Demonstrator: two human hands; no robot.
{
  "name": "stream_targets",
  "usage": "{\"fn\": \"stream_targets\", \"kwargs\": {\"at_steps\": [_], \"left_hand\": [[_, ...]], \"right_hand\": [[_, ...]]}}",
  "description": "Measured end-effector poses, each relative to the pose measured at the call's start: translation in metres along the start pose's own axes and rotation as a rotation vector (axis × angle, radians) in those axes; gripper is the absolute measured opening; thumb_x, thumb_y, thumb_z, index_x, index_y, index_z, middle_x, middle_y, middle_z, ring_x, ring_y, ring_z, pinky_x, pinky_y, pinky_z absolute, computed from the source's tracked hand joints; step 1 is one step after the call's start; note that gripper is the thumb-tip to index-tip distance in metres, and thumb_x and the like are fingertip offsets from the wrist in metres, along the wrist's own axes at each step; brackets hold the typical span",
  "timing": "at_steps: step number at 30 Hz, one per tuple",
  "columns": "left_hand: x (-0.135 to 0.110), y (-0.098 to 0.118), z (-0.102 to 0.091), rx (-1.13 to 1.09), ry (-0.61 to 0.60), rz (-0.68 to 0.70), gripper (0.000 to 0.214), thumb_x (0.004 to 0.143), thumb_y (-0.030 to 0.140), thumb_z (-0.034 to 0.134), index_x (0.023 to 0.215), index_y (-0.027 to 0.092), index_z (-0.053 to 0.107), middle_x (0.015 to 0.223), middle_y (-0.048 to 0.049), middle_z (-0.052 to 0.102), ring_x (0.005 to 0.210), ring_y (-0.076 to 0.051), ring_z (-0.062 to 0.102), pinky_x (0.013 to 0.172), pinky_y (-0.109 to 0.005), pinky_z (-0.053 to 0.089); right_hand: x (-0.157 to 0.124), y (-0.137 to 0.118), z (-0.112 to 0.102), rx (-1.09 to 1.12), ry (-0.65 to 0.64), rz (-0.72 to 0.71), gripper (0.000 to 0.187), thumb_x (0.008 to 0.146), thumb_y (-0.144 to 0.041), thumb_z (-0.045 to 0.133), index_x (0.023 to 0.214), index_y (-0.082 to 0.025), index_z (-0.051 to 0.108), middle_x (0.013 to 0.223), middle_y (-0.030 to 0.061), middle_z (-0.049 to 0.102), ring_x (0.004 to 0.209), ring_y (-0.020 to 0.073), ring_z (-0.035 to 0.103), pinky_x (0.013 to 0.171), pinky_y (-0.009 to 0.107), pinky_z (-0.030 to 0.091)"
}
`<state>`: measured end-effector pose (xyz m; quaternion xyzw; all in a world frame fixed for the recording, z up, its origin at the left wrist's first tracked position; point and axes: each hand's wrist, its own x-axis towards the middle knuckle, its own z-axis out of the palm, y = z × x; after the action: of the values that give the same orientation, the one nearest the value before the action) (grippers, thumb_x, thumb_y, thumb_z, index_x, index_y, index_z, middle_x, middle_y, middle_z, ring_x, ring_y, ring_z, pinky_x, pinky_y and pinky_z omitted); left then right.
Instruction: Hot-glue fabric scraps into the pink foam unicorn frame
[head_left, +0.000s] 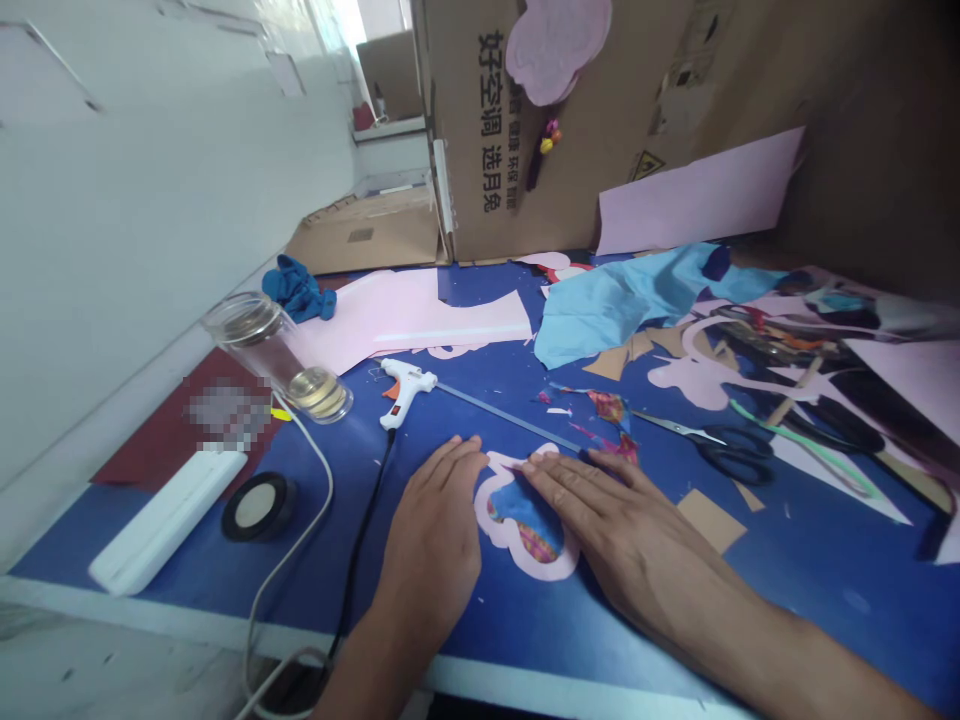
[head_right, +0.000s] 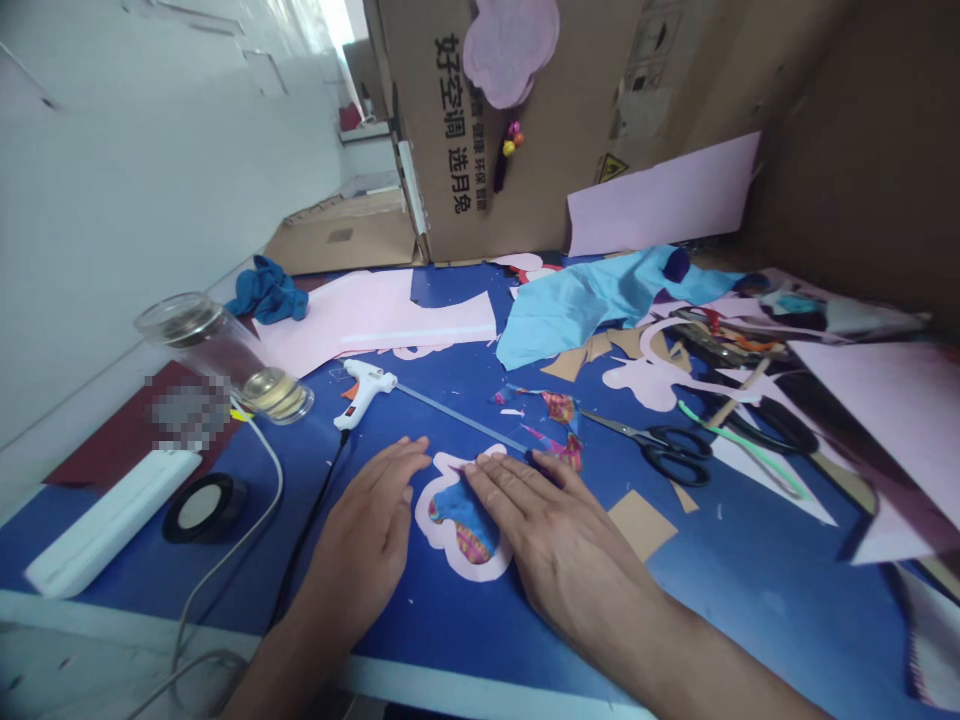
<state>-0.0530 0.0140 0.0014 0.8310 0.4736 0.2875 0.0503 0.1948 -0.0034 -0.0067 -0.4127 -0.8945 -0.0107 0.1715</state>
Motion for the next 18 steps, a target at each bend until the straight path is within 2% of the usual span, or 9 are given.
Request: {"fn": "stream_targets", "kwargs": {"at_steps": [3, 8, 10, 13, 18], "left_hand": [[0.000, 0.001, -0.001, -0.056, -0.059, 0.046, 0.051, 0.096, -0.001, 0.040, 0.140, 0.017, 0.060, 0.149, -0.0113, 0.069, 0.145, -0.024, 0.059, 0.121, -0.049, 0.053], [-0.003, 0.002, -0.012, -0.117, -0.030, -0.006, 0.050, 0.100, 0.001, 0.038, 0.141, 0.018, 0.062, 0.141, -0.0092, 0.074, 0.140, -0.020, 0.064, 0.119, -0.042, 0.053], [-0.004, 0.003, -0.017, -0.131, -0.070, 0.045, 0.053, 0.097, 0.000, 0.038, 0.141, 0.017, 0.062, 0.140, -0.0091, 0.075, 0.138, -0.019, 0.065, 0.118, -0.040, 0.054], [-0.006, 0.002, -0.022, -0.084, -0.165, 0.143, 0.057, 0.093, 0.000, 0.039, 0.142, 0.015, 0.063, 0.139, -0.0102, 0.075, 0.136, -0.022, 0.067, 0.117, -0.042, 0.054], [-0.015, 0.000, -0.021, 0.007, -0.268, 0.229, 0.055, 0.093, 0.002, 0.039, 0.136, 0.016, 0.069, 0.143, -0.0100, 0.074, 0.140, -0.026, 0.065, 0.115, -0.048, 0.056]], "right_hand": [[0.000, 0.000, -0.001, 0.014, -0.003, 0.010, 0.062, 0.100, -0.001, 0.041, 0.161, -0.012, 0.048, 0.159, 0.0173, 0.060, 0.144, 0.0288, 0.061, 0.114, 0.058, 0.048], [0.000, 0.000, -0.002, 0.029, -0.001, 0.005, 0.062, 0.101, -0.004, 0.043, 0.162, -0.013, 0.047, 0.160, 0.0177, 0.060, 0.145, 0.0291, 0.060, 0.115, 0.057, 0.047], [0.001, 0.001, -0.003, 0.027, -0.004, 0.003, 0.062, 0.100, -0.004, 0.043, 0.162, -0.012, 0.048, 0.159, 0.0183, 0.060, 0.144, 0.0298, 0.061, 0.115, 0.057, 0.047], [0.001, 0.001, -0.004, 0.023, -0.001, 0.004, 0.061, 0.101, -0.002, 0.041, 0.161, -0.012, 0.048, 0.158, 0.0180, 0.061, 0.144, 0.0293, 0.061, 0.114, 0.057, 0.047], [0.001, 0.000, -0.004, 0.010, -0.002, -0.016, 0.060, 0.101, -0.002, 0.039, 0.160, -0.010, 0.049, 0.157, 0.0192, 0.061, 0.143, 0.0291, 0.062, 0.112, 0.057, 0.049]]}}
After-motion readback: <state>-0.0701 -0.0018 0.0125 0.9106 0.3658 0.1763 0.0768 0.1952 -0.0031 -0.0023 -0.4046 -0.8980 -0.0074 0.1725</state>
